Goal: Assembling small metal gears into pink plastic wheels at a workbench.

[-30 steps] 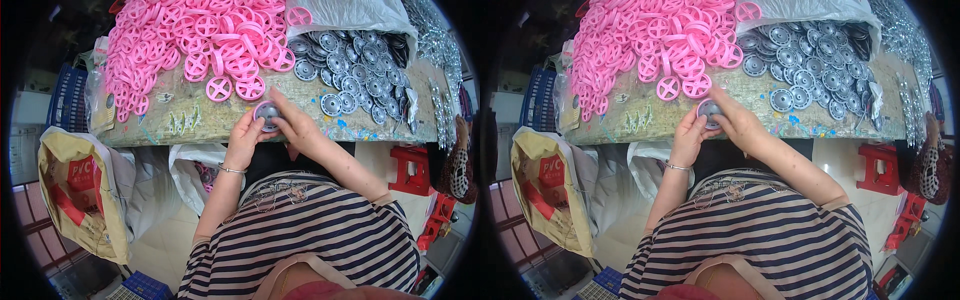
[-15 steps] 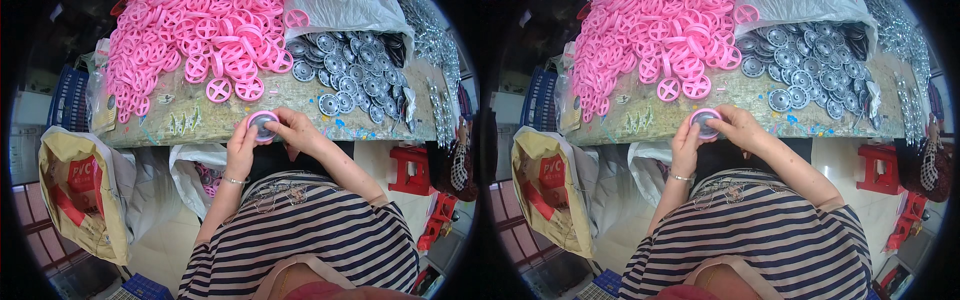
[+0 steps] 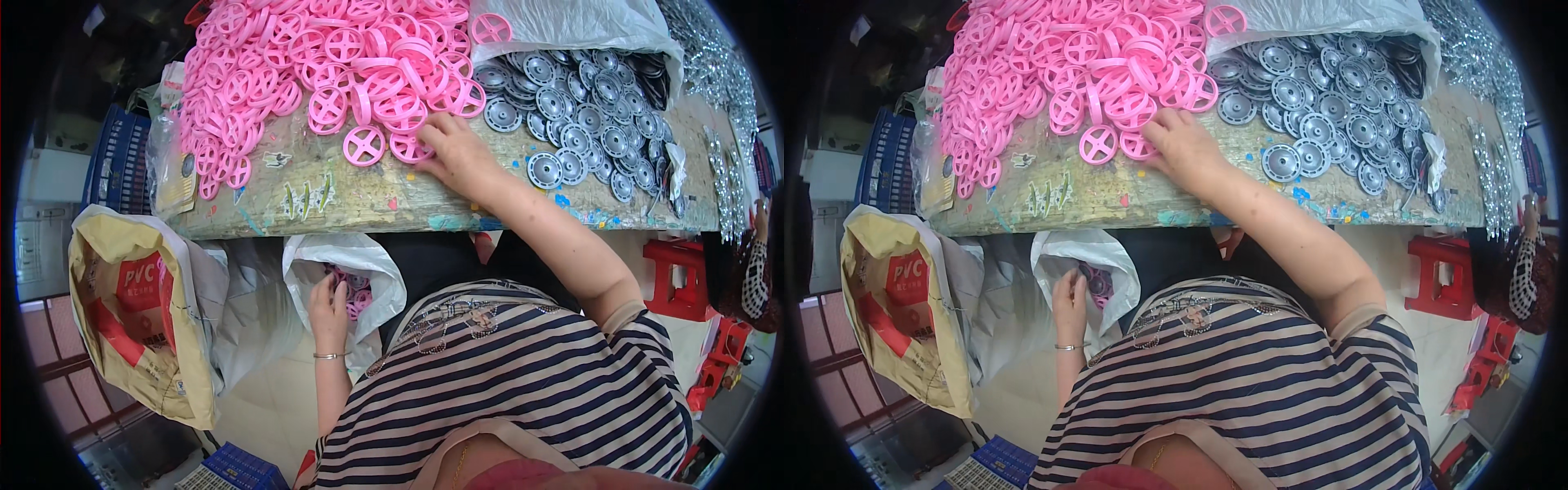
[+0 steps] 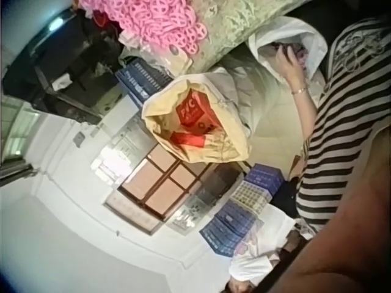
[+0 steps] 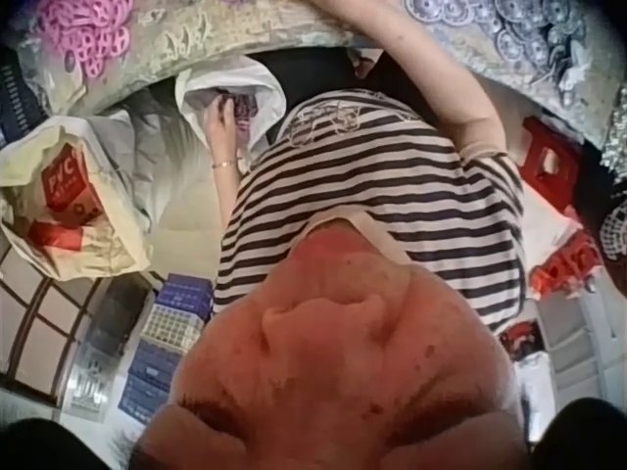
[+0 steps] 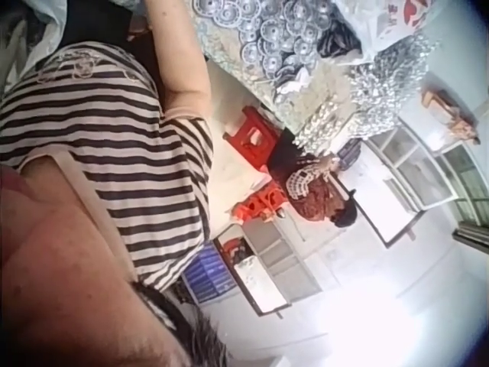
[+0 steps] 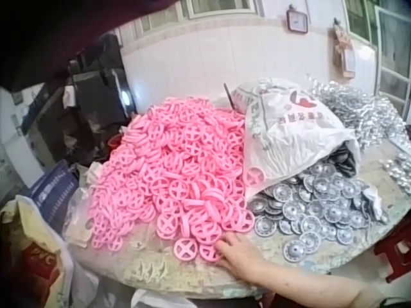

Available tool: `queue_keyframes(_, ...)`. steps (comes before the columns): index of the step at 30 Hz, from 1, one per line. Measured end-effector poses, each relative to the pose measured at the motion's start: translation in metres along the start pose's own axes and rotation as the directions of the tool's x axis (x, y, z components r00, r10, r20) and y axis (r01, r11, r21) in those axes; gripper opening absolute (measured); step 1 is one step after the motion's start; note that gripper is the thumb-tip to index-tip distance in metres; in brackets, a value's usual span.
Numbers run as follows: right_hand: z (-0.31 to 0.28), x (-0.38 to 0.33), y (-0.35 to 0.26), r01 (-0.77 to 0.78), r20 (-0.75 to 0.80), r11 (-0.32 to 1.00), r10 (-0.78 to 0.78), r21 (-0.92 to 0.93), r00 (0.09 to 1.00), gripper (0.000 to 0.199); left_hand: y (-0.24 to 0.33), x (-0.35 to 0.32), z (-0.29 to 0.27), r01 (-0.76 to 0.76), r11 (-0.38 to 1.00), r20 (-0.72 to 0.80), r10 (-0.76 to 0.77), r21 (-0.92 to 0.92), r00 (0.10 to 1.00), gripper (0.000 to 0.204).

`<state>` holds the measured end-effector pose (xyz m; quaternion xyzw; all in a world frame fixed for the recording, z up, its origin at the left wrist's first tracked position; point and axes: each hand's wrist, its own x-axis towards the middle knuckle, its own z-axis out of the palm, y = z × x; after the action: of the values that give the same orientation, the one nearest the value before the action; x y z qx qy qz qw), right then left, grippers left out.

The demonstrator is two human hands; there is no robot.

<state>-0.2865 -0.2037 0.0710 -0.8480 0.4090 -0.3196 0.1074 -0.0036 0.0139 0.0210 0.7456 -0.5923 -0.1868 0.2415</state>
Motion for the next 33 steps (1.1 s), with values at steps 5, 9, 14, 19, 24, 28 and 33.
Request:
queue_keyframes(5,-0.022,0.006,0.007,-0.278,0.027,0.938,0.278,0.208,0.960,0.026,0.051,0.030,0.005,0.072,0.834,0.039,-0.060,-0.548,0.997,0.021)
queue_keyframes(9,-0.047,-0.011,-0.020,-0.484,0.228,0.704,0.432,0.520,0.873,0.026,0.131,0.057,0.026,0.003,0.419,0.011,0.016,-0.908,1.000,0.029)
queue_keyframes(14,-0.050,-0.046,-0.036,-0.580,0.432,0.590,0.389,0.561,0.814,0.020,0.163,0.088,0.054,0.289,0.165,0.314,0.155,-0.943,0.937,0.030)
queue_keyframes(19,-0.071,-0.036,0.044,-0.103,-0.082,0.964,0.086,-0.244,0.993,0.034,0.163,0.097,0.061,0.430,0.184,0.447,0.066,-0.884,0.892,0.025)
queue_keyframes(24,-0.055,-0.030,0.078,-0.114,-0.039,0.894,0.108,-0.433,0.993,0.035,0.161,0.102,0.069,0.489,-0.027,0.480,0.155,-0.872,0.863,0.029)
queue_keyframes(28,-0.058,-0.009,0.087,-0.165,-0.048,0.870,0.161,-0.464,0.986,0.022,0.158,0.102,0.068,0.507,0.035,0.504,0.192,-0.861,0.842,0.029)
queue_keyframes(33,-0.056,-0.009,0.051,-0.296,-0.100,0.947,0.309,0.125,0.946,0.019,0.154,0.100,0.069,0.496,0.045,0.496,0.169,-0.867,0.852,0.029)
